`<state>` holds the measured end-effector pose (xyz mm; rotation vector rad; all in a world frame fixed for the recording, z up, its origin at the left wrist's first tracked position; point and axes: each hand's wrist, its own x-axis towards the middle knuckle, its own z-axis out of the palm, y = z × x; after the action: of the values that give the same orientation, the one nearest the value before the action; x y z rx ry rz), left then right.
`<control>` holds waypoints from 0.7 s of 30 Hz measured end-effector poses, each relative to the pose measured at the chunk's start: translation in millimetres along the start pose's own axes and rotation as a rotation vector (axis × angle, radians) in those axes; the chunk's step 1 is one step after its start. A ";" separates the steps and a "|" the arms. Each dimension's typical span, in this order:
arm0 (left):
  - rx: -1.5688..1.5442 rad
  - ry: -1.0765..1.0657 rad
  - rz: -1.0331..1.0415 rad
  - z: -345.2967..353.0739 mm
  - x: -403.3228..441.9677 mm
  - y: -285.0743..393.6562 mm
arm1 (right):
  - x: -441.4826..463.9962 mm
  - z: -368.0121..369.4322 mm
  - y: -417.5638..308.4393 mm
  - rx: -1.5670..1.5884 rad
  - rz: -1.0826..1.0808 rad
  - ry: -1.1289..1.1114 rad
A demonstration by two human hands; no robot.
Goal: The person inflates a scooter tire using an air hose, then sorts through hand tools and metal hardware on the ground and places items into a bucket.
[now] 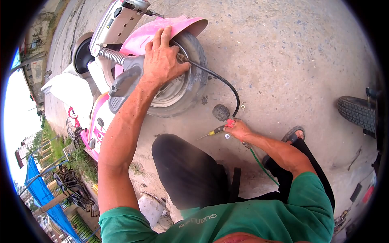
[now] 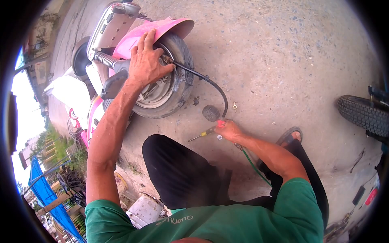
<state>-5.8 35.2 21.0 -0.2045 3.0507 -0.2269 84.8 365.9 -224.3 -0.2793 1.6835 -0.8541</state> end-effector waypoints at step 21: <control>0.009 -0.002 -0.001 -1.4 -0.7 1.1 | -3.9 -6.3 -9.6 0.040 0.059 -0.049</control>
<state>-5.3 36.6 22.3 -0.2056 3.0466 -0.2403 77.8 363.9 -214.6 -0.2205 1.6200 -0.8295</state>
